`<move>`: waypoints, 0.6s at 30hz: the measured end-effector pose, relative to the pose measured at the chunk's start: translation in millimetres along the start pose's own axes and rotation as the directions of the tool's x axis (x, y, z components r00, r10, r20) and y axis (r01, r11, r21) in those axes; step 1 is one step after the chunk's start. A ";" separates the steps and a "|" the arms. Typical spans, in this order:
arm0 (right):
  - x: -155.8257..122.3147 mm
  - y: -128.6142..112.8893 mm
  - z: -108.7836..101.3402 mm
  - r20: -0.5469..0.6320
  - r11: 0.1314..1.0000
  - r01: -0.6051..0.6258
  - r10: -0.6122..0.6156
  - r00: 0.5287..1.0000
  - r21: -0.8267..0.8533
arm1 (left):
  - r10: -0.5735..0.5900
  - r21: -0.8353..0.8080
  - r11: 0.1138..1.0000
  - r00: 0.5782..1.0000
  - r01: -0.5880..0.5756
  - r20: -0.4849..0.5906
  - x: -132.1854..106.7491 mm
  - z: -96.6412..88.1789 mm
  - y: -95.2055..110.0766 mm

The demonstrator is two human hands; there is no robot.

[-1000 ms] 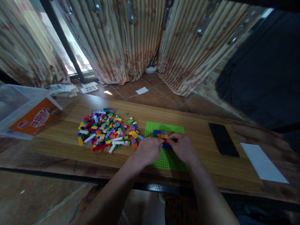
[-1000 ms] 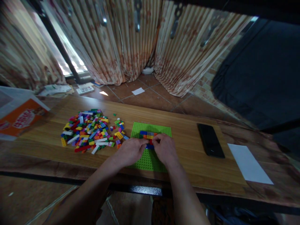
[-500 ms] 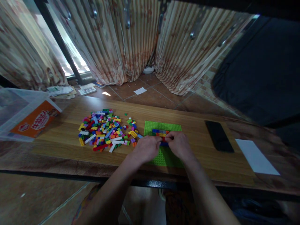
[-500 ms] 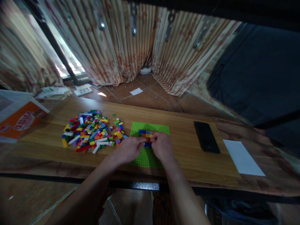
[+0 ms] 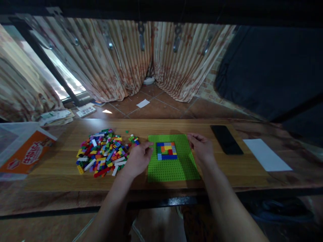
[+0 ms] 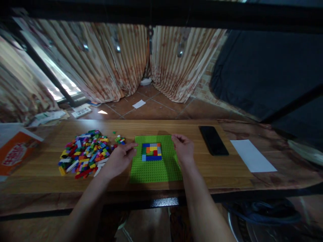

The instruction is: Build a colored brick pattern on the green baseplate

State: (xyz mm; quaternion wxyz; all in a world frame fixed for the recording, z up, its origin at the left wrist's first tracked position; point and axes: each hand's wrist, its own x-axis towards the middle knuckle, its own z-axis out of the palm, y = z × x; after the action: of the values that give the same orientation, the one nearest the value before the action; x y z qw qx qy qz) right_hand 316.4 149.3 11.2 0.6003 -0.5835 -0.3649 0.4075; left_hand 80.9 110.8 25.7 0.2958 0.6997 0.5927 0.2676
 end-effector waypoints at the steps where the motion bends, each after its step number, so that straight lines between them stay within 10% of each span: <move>1: -0.7 -0.6 1.4 -0.004 1.000 -0.012 0.012 1.000 0.022 | 0.005 -0.009 1.000 1.000 -0.005 -0.003 0.1 0.7 0.5; 13: 2.3 4.7 10.6 -0.040 0.994 0.001 0.004 0.999 0.112 | -0.082 -0.075 0.995 0.984 0.071 -0.159 1.8 -25.2 -10.8; 18: 0.4 12.3 20.2 -0.019 0.967 -0.110 0.117 0.993 0.229 | -0.153 -0.197 0.974 0.965 0.111 -0.212 2.9 -7.6 -6.2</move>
State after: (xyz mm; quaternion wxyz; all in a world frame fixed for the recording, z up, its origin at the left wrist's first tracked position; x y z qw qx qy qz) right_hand 297.3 157.6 0.0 0.6445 -0.5374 -0.2722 0.4709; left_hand 71.6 115.2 26.4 0.3069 0.5935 0.6407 0.3783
